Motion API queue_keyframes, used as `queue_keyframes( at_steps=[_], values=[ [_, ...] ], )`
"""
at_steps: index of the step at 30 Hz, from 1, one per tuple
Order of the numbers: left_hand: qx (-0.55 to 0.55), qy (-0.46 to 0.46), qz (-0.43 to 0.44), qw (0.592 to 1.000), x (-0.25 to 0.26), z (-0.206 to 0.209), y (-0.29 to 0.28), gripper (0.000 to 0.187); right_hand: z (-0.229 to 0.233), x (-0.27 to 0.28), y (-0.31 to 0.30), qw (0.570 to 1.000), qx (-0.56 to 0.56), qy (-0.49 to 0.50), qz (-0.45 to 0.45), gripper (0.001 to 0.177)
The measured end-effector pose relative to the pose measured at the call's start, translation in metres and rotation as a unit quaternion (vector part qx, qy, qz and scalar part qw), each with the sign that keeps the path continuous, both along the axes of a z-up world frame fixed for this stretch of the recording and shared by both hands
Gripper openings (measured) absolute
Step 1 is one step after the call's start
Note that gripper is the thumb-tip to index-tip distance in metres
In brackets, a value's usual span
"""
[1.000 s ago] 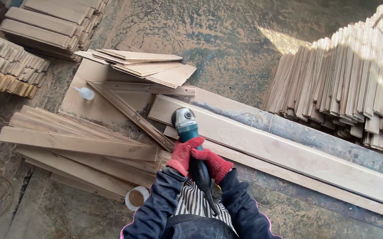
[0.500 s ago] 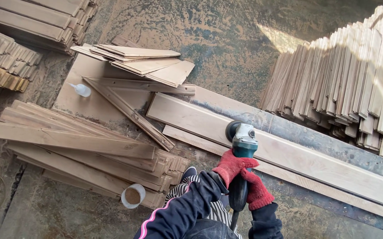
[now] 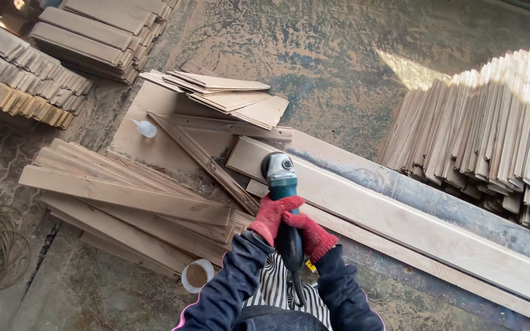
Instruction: Sanding the edges of wooden planks using an angle grinder.
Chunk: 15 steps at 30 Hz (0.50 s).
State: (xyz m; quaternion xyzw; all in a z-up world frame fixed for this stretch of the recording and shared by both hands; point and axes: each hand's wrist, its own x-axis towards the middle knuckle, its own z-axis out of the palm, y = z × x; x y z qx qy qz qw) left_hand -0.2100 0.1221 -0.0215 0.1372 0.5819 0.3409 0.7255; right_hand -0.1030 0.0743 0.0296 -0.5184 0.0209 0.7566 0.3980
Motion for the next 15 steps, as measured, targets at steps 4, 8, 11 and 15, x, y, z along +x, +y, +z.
queue_keyframes(
  at_steps=[4,8,11,15],
  values=[
    [0.021,0.016,0.013,1.000,-0.027,0.015,0.024,0.042,0.016,-0.020,0.020,0.998,0.010,-0.028,0.055,0.052],
    [0.034,0.025,0.013,0.999,-0.037,0.009,0.038,0.042,0.025,-0.024,0.026,0.997,0.041,-0.031,0.064,0.048],
    [-0.009,-0.026,0.002,1.000,-0.011,-0.002,0.022,0.039,0.019,-0.005,0.008,0.999,0.026,-0.025,0.031,0.050],
    [-0.017,-0.040,-0.054,0.998,0.074,-0.034,-0.027,0.046,-0.078,0.073,-0.064,0.999,0.010,-0.019,-0.042,0.049]
  ],
)
